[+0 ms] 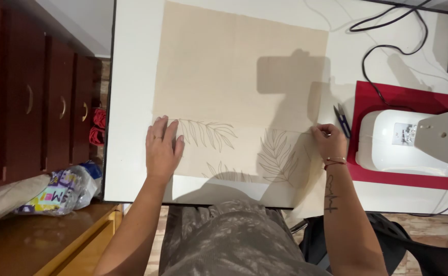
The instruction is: The person lays out pieces of light-colored fabric on a white table and smooths them flat. They then use straight pins to secure the fabric layers together, placing pins along the edges and across the center of the material.
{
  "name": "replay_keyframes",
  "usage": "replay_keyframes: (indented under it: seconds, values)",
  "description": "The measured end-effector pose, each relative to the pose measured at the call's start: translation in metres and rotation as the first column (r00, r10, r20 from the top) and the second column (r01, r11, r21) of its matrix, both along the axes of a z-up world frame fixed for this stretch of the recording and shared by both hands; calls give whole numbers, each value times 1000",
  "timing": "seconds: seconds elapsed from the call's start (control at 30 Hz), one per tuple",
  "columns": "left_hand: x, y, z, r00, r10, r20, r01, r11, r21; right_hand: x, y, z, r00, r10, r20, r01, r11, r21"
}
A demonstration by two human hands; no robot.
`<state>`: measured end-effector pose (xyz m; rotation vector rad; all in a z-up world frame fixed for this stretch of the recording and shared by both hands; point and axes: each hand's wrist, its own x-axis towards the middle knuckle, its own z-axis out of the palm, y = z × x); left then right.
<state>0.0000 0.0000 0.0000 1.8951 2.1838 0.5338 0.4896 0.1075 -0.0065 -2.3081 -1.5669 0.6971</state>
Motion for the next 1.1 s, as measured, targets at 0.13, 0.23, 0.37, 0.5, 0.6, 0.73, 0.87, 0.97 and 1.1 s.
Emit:
replay_keyframes:
  seconds: [0.13,0.23,0.37,0.5,0.6,0.73,0.87,0.97,1.1]
  values:
    - [1,3,-4,1000,1,8,-2,998,69,12,3,-13,1000,15,0,-15,1000,-11]
    - [-1,0,-13,1000,1,-8,0,988,152,14,2,-21,999,25,-27,-26,1000,-5]
    - [4,6,-3,1000,11,2,-12,988,156,-5,-10,0,991,104,90,-117,982,151]
    - [12,11,10,1000,11,8,-10,997,-79,-20,-32,2,925,318,206,-364,898,248]
    - [9,7,0,1000,-14,-27,14,1000,1,-17,-41,0,898,365,247,-433,838,333]
    - [7,4,1,998,-24,-53,26,999,32,-1,-36,16,893,333,303,-412,877,248]
    - [22,11,26,992,-63,108,57,997,55,4,-38,103,979,205,16,-202,974,-104]
    - [62,22,79,908,-212,362,200,977,72,-20,-53,199,966,222,-130,-245,948,-204]
    - [134,31,172,556,-521,648,671,742,21,-32,-78,262,821,522,-231,-545,837,-44]
